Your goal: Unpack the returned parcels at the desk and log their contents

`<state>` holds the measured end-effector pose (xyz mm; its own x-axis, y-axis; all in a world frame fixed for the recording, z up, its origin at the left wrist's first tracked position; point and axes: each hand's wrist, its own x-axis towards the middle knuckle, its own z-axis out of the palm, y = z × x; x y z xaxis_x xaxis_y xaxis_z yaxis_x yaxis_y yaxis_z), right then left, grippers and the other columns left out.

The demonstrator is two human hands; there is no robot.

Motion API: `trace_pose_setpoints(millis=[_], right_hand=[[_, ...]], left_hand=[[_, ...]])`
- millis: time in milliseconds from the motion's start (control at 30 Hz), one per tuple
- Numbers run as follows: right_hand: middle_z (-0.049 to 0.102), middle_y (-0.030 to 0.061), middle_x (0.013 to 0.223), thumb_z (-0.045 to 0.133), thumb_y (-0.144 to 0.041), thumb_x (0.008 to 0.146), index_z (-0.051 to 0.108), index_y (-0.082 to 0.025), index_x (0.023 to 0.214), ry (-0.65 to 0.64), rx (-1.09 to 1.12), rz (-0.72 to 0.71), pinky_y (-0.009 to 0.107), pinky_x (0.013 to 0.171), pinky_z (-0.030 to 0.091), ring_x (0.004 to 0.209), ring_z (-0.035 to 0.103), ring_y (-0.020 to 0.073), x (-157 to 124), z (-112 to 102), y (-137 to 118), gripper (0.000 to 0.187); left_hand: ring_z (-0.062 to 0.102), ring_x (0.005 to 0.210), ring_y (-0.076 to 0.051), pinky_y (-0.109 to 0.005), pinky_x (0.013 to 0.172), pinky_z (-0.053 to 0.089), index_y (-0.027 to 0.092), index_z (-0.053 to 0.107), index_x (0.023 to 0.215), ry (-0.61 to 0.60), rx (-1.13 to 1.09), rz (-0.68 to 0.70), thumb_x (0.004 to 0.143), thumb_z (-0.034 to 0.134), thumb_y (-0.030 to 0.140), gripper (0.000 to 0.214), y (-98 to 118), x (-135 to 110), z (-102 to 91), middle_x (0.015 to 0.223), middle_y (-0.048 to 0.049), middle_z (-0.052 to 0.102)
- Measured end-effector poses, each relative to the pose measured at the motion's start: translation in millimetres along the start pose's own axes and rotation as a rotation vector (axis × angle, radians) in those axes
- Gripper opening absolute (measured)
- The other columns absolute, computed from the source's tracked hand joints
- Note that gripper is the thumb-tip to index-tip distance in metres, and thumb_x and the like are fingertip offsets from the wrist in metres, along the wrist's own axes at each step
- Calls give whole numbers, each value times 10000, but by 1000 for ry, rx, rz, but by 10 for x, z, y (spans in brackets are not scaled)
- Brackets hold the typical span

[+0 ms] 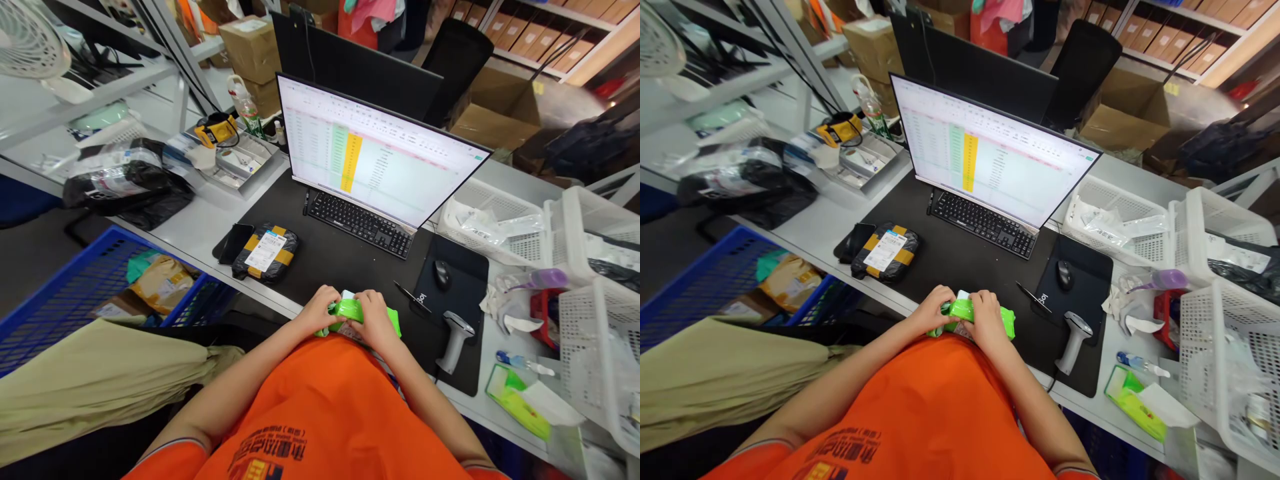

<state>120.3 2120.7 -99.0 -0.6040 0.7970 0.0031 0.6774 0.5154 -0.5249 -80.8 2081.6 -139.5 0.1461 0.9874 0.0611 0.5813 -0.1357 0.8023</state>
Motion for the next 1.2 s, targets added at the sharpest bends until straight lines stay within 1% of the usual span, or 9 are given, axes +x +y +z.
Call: trace_pose_setpoints(millis=[133,333,633,733,833,967,1033,1100,1200], right_hand=[[566,81,1097,773,-155,732,591,-208,981,-27,28,-21,400,891,450,1005,501,268,12,3,-22,313],[587,42,973,684,-102,799,576,-200,841,-52,-24,-50,334,809,389,939,490,225,64,2,-67,152],[612,51,903,570,-124,936,625,-188,756,-28,-253,-114,337,753,323,883,466,213,184,211,-76,200],[611,57,883,559,-147,956,646,-185,764,18,-305,-144,343,760,321,863,460,214,147,313,-4,214],[609,61,894,556,-156,962,685,-183,926,63,-295,-198,341,771,323,871,455,216,75,339,92,137],[594,59,915,556,-218,974,691,-237,1061,41,-272,-332,347,791,321,887,445,223,12,310,192,162],[589,70,949,540,-203,972,699,-239,1014,25,-266,-329,353,813,329,908,444,228,3,301,203,168],[586,85,1002,529,-180,957,693,-232,1029,16,-264,-302,368,857,344,949,448,240,1,302,176,187],[589,109,1071,575,-233,907,663,-204,1108,-4,-274,-287,429,964,346,1029,449,276,9,310,88,221]], left_hand=[[486,909,-194,-297,804,393,186,496,699,59,-63,-12,632,872,290,396,-12,-35,38,937,-14,528],[497,892,-185,-304,799,400,185,486,643,220,-73,0,731,755,217,285,19,-86,152,899,-15,506],[485,839,-176,-309,743,421,184,452,584,408,134,3,727,616,38,262,29,-123,252,845,-21,515],[510,923,-201,-340,799,459,180,474,573,375,231,27,706,618,13,257,15,-103,248,949,-53,566],[494,1160,-275,-449,990,447,171,545,588,286,272,92,702,684,45,219,-12,-120,214,1230,-98,559],[404,1350,-349,-540,1114,374,169,635,647,161,82,122,799,729,286,214,-86,-160,114,1475,-122,429],[445,1351,-319,-516,1107,404,177,697,849,165,-121,47,895,618,341,188,-136,-115,36,1516,-143,387],[518,1307,-280,-482,1096,430,188,648,1155,133,-304,-34,890,618,338,306,-188,1,-41,1526,-165,386],[602,1199,-263,-418,1039,478,191,562,1303,-63,-406,-205,661,815,316,701,-274,263,-102,1390,-144,561]])
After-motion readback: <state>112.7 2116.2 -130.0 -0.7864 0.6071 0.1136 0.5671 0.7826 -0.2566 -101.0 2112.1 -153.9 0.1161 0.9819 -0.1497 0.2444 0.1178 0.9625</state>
